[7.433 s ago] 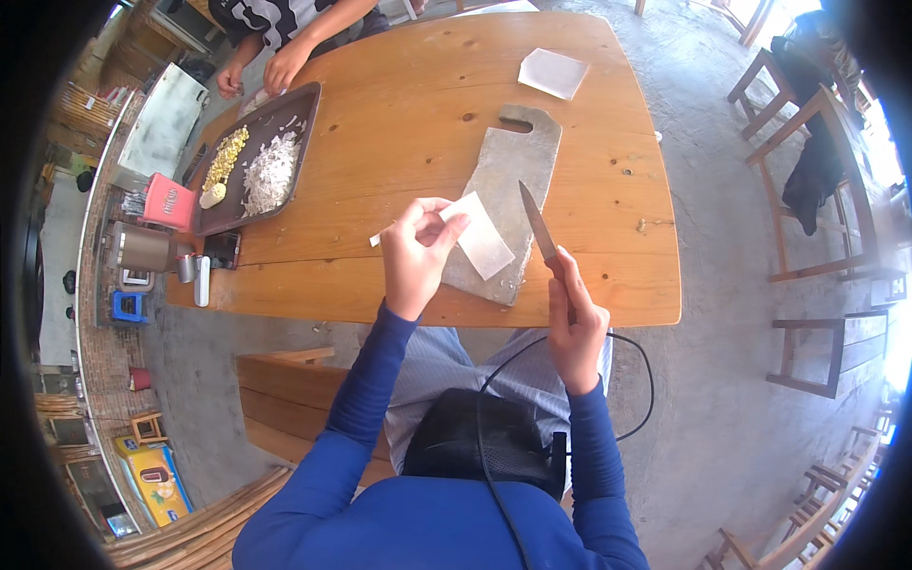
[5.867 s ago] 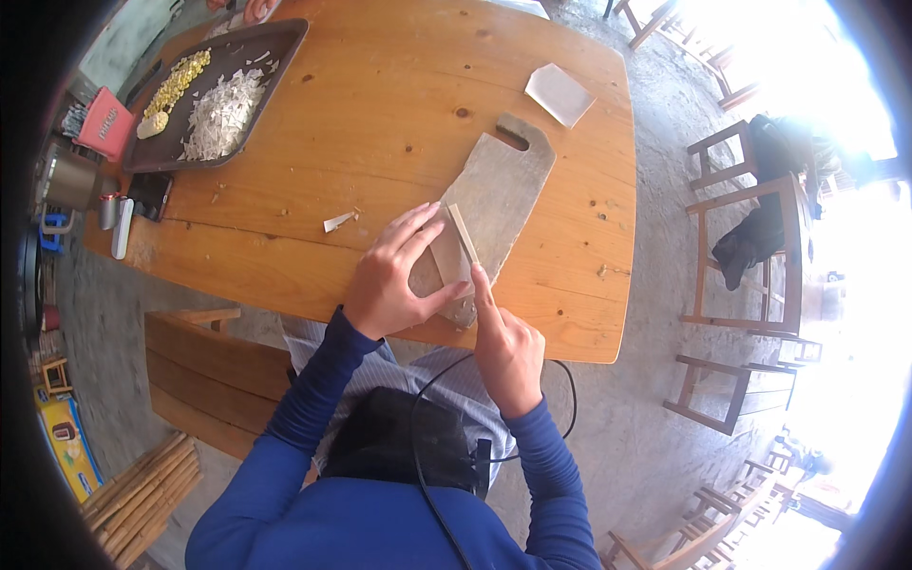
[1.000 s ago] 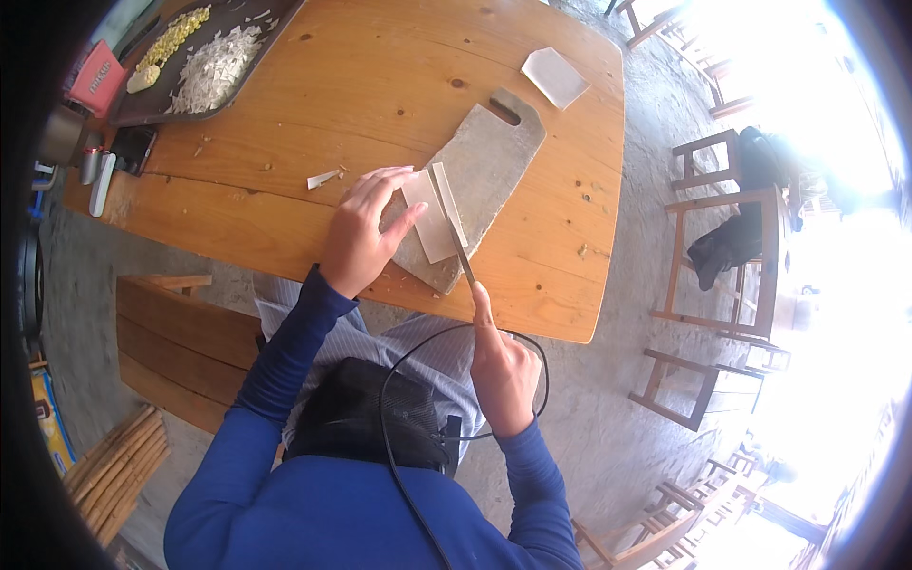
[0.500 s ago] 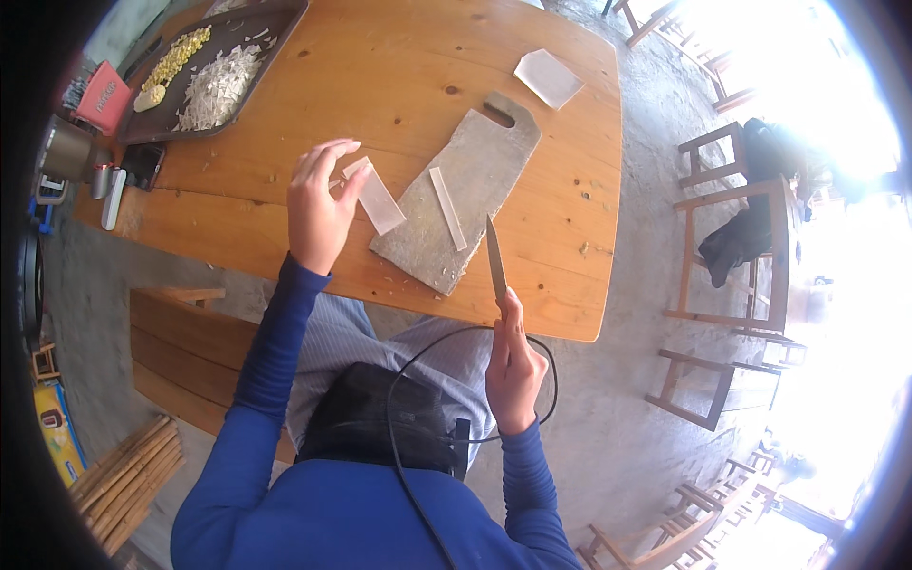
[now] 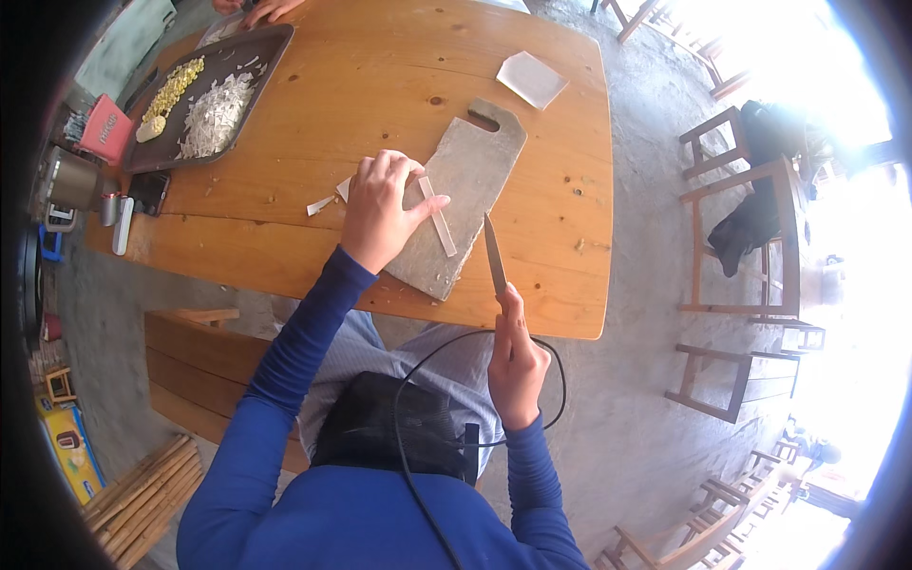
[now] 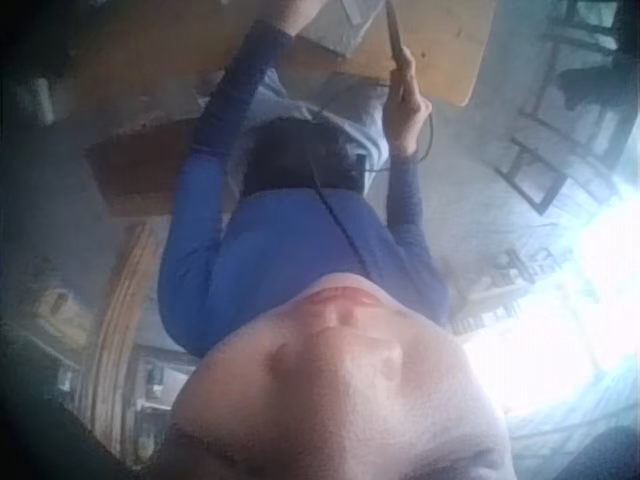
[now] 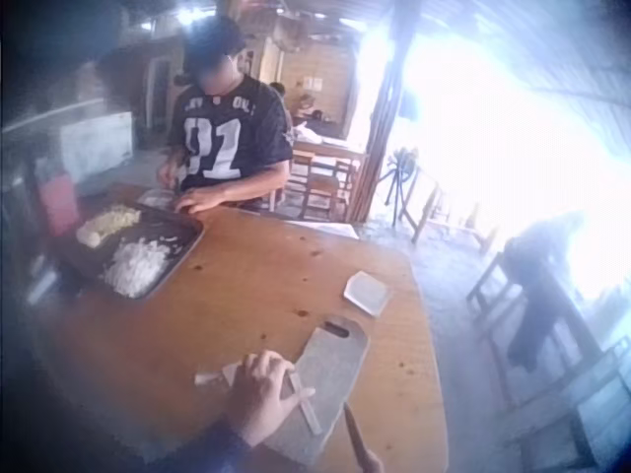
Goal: The person cuts a white plastic sheet into small triangular pieces using a knife on a wooden cutting board. They repeatedly pick up the plastic, cut it, and place the pieces into a tray.
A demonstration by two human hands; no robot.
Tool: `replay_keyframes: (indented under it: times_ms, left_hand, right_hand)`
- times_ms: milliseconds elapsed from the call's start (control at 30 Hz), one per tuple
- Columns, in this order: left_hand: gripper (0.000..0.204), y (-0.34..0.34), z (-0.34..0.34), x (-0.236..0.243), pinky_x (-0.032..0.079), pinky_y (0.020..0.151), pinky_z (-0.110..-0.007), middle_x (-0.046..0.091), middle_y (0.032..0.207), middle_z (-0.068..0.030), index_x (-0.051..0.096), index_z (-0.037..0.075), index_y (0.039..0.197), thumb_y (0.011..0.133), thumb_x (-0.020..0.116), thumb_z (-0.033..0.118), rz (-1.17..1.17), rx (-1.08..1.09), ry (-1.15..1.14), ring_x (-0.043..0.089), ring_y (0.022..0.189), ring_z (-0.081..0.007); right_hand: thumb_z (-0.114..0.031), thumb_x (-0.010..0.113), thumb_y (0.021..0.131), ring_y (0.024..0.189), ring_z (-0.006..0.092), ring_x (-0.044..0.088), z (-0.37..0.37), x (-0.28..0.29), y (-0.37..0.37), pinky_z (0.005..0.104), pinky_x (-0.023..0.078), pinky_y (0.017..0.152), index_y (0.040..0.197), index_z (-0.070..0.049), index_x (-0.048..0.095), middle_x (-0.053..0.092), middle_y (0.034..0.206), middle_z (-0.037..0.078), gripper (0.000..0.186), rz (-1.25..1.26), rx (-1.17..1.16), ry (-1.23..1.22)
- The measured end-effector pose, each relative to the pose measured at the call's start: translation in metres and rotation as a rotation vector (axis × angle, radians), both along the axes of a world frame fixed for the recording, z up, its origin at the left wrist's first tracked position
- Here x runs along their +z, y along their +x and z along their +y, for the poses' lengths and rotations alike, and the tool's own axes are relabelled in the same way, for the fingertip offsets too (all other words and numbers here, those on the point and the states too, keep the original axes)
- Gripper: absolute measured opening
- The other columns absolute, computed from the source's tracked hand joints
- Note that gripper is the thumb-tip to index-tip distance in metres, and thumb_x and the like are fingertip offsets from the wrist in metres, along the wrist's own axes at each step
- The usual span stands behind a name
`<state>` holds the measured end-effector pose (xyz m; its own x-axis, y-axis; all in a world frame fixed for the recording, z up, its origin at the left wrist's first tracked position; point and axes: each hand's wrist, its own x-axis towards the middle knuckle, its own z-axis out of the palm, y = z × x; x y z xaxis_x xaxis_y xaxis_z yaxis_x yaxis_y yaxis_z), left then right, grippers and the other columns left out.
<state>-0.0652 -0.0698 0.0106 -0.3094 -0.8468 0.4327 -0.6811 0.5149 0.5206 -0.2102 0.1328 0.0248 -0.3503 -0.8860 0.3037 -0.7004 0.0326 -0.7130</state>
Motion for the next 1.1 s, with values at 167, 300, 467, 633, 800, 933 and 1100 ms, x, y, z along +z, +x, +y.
replay_keyframes:
  times_ms: [167,300,467,633,800,933,1100]
  left_hand:
    - [0.040,0.002,-0.004,-0.003,0.045,0.091,-0.042,0.060,0.105,-0.0062,0.065,0.009,0.095,0.073,0.085,0.036,0.016,-0.054,0.087,0.054,0.100,-0.0286]
    - [0.040,0.011,-0.003,-0.002,0.044,0.097,-0.042,0.059,0.111,-0.0065,0.068,0.012,0.097,0.072,0.086,0.037,0.033,-0.181,0.083,0.052,0.106,-0.0290]
    - [0.039,0.023,0.008,0.007,0.041,0.101,-0.042,0.058,0.120,-0.0074,0.071,0.015,0.101,0.072,0.085,0.038,-0.009,-0.284,0.100,0.051,0.111,-0.0289]
    - [0.034,0.027,0.024,0.010,0.039,0.103,-0.044,0.059,0.126,-0.0074,0.073,0.011,0.101,0.077,0.082,0.034,0.073,-0.181,0.064,0.051,0.116,-0.0288]
    - [0.030,0.028,0.046,0.007,0.038,0.105,-0.044,0.057,0.137,-0.0084,0.076,0.009,0.103,0.081,0.078,0.028,0.036,-0.143,0.010,0.049,0.122,-0.0293]
    - [0.031,0.029,0.048,-0.005,0.038,0.104,-0.044,0.051,0.145,-0.0114,0.077,0.007,0.105,0.081,0.077,0.027,0.049,-0.170,-0.008,0.047,0.124,-0.0313]
    - [0.032,0.032,0.050,-0.009,0.036,0.105,-0.044,0.053,0.143,-0.0108,0.077,0.007,0.105,0.081,0.076,0.028,0.082,-0.169,-0.022,0.048,0.124,-0.0313]
  right_hand:
    - [0.005,0.054,0.096,0.102,0.0278,0.072,-0.002,0.004,-0.001,0.0304,0.056,0.078,0.140,-0.001,0.053,0.069,0.119,0.021,0.045,0.002,0.009,0.000]
    - [0.004,0.055,0.096,0.093,0.0262,0.074,-0.002,0.004,0.001,0.0296,0.056,0.074,0.140,-0.003,0.054,0.071,0.115,0.020,0.045,-0.001,0.010,-0.014]
    - [0.002,0.057,0.095,0.080,0.0241,0.075,-0.004,0.003,0.006,0.0298,0.056,0.067,0.140,-0.005,0.054,0.072,0.111,0.018,0.046,0.019,0.038,0.001]
    - [0.000,0.060,0.093,0.066,0.0274,0.071,-0.013,-0.002,0.012,0.0341,0.055,0.058,0.141,-0.007,0.053,0.073,0.102,0.016,0.050,0.126,0.094,-0.011]
    - [-0.002,0.061,0.091,0.057,0.0282,0.067,-0.026,0.004,0.015,0.0370,0.052,0.053,0.140,-0.008,0.054,0.070,0.079,0.015,0.049,0.208,0.139,0.027]
    - [-0.002,0.061,0.091,0.054,0.0282,0.065,-0.032,0.000,0.016,0.0376,0.050,0.051,0.138,-0.008,0.055,0.066,0.069,0.013,0.049,0.242,0.155,0.066]
    - [-0.001,0.060,0.089,0.054,0.0279,0.064,-0.036,0.002,0.017,0.0377,0.051,0.051,0.138,-0.008,0.055,0.066,0.068,0.013,0.050,0.278,0.148,0.077]
